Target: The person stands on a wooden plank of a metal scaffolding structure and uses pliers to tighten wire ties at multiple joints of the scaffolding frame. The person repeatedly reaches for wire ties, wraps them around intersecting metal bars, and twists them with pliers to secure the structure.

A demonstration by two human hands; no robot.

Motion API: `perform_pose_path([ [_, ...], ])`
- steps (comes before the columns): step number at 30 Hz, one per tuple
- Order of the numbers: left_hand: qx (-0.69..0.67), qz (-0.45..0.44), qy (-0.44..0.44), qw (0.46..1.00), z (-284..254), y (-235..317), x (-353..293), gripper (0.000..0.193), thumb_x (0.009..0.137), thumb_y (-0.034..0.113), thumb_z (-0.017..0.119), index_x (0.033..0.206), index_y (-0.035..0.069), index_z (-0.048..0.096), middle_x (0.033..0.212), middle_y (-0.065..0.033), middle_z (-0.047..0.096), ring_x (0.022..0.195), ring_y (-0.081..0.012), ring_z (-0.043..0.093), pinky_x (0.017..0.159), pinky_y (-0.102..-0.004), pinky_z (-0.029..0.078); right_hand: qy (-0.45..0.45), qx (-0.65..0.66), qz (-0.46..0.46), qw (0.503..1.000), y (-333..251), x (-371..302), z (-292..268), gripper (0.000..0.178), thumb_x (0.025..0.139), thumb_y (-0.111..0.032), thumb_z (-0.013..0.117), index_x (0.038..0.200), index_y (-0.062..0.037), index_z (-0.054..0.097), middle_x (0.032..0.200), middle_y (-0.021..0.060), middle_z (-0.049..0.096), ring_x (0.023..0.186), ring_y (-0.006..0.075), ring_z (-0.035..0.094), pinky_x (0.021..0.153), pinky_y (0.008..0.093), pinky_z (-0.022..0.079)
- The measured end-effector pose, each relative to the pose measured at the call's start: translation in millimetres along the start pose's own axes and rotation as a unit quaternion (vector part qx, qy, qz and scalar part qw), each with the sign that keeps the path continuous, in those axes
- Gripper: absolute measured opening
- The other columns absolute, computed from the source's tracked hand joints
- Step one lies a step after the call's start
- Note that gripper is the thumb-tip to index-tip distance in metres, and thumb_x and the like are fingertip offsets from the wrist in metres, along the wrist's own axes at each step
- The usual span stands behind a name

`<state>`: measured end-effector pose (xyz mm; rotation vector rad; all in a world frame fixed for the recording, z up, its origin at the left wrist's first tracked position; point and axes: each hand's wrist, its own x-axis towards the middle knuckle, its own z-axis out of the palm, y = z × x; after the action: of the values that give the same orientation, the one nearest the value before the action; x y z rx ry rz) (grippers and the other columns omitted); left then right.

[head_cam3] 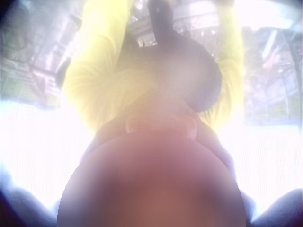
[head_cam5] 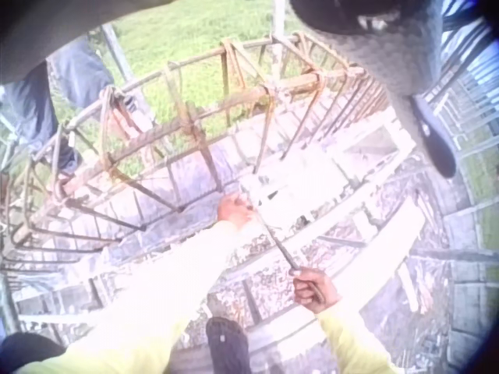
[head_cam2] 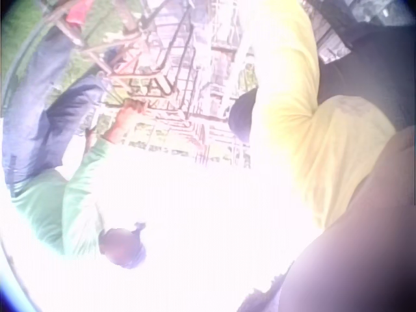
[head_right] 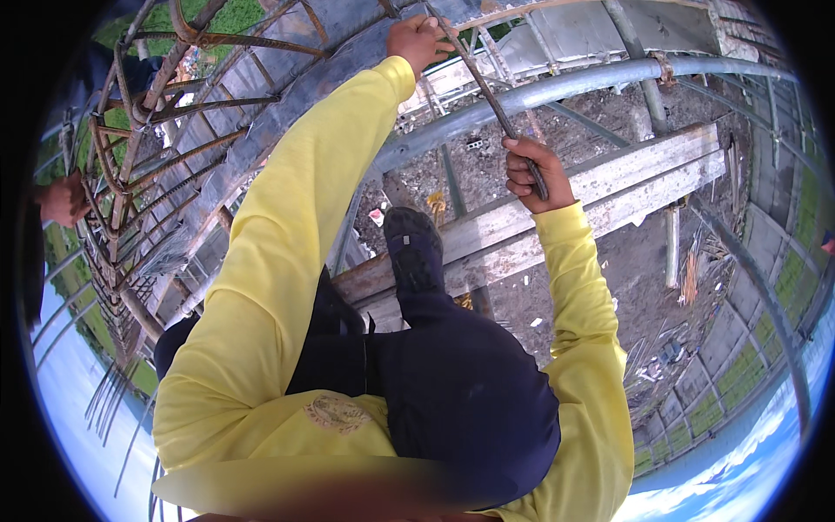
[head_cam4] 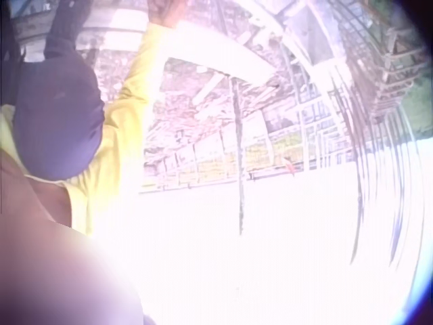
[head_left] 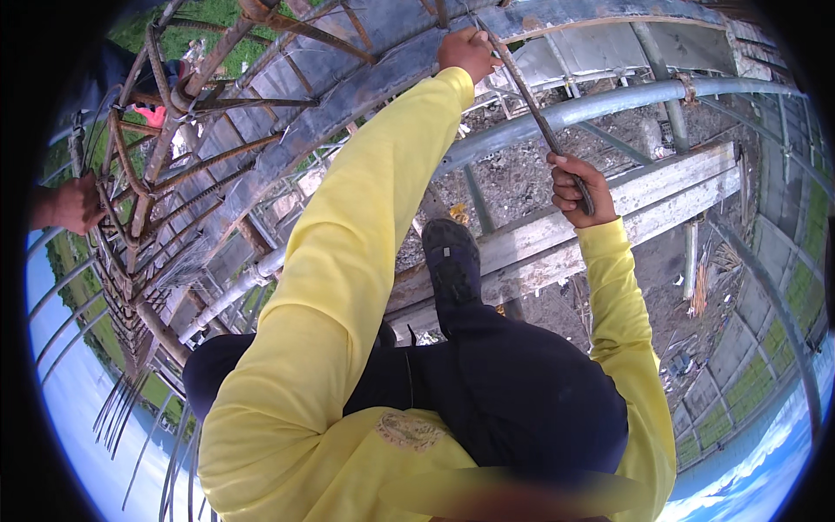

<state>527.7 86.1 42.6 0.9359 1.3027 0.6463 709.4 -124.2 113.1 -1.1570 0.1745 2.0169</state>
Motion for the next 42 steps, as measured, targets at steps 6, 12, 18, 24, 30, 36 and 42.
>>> perform_pose_path([
  [6, -0.081, -0.070, -0.054, 0.993, 0, 16, -2, 0.029, 0.109, 0.023, 0.042, 0.115, 0.002, 0.061, 0.114, -0.0145, 0.071, 0.096, -0.0251, 0.072, 0.082, -0.0395, 0.062, 0.248, -0.458, -0.344, 0.781, 4, -4, 16, 0.019, 0.087, -0.016, 0.073, 0.096, -0.0023, 0.064, 0.064, -0.0029, 0.054, 0.052, 0.0063, 0.046, 0.047, 0.0229, 0.032],
  [12, -0.079, -0.048, -0.052, 0.994, -3, 7, 0, 0.027, 0.108, 0.022, 0.041, 0.110, 0.005, 0.061, 0.109, -0.0101, 0.074, 0.094, -0.0261, 0.073, 0.080, -0.0439, 0.061, 0.045, 0.068, -0.214, 0.974, 48, -7, 51, 0.009, 0.098, -0.009, 0.060, 0.104, -0.0101, 0.052, 0.085, 0.0038, 0.057, 0.061, 0.0109, 0.051, 0.050, 0.0253, 0.042],
  [18, -0.079, -0.059, -0.049, 0.994, -1, 10, -2, 0.028, 0.107, 0.025, 0.044, 0.114, 0.005, 0.064, 0.108, -0.0086, 0.074, 0.091, -0.0214, 0.071, 0.080, -0.0400, 0.060, -0.055, 0.176, -0.181, 0.966, 64, -19, 91, 0.012, 0.104, -0.009, 0.049, 0.105, -0.0199, 0.045, 0.082, 0.0025, 0.046, 0.057, 0.0070, 0.039, 0.047, 0.0226, 0.035],
  [24, -0.006, -0.104, -0.035, 0.994, -32, -12, -34, 0.031, 0.105, 0.028, 0.053, 0.123, 0.006, 0.065, 0.111, -0.0070, 0.072, 0.086, -0.0159, 0.066, 0.081, -0.0346, 0.058, 0.010, -0.006, -0.228, 0.974, 64, -10, 75, 0.017, 0.104, -0.011, 0.050, 0.108, -0.0215, 0.038, 0.080, 0.0017, 0.045, 0.056, 0.0057, 0.036, 0.047, 0.0202, 0.034],
  [30, 0.025, -0.130, -0.116, 0.984, -78, -42, -81, 0.030, 0.103, 0.025, 0.056, 0.123, 0.006, 0.066, 0.110, -0.0053, 0.071, 0.086, -0.0129, 0.065, 0.079, -0.0313, 0.057, -0.032, 0.035, -0.130, 0.990, 5, -25, 54, 0.014, 0.103, -0.009, 0.051, 0.116, -0.0150, 0.049, 0.075, -0.0003, 0.041, 0.055, 0.0049, 0.034, 0.046, 0.0203, 0.033],
  [36, 0.091, -0.092, -0.178, 0.975, -106, -20, -111, 0.030, 0.102, 0.027, 0.058, 0.122, 0.007, 0.068, 0.108, -0.0035, 0.072, 0.084, -0.0113, 0.064, 0.076, -0.0298, 0.056, 0.037, -0.166, -0.208, 0.963, 26, -23, 53, 0.020, 0.102, -0.009, 0.053, 0.120, -0.0119, 0.047, 0.073, 0.0009, 0.044, 0.052, 0.0047, 0.035, 0.045, 0.0211, 0.033],
  [42, 0.241, 0.035, -0.234, 0.941, -157, 44, -141, 0.031, 0.102, 0.031, 0.059, 0.119, 0.007, 0.069, 0.100, -0.0029, 0.072, 0.078, -0.0100, 0.062, 0.067, -0.0278, 0.051, 0.185, -0.714, -0.454, 0.499, 4, 1, 19, 0.026, 0.094, -0.002, 0.054, 0.119, -0.0035, 0.045, 0.071, 0.0201, 0.064, 0.062, 0.0445, 0.063, 0.051, 0.0481, 0.045],
])
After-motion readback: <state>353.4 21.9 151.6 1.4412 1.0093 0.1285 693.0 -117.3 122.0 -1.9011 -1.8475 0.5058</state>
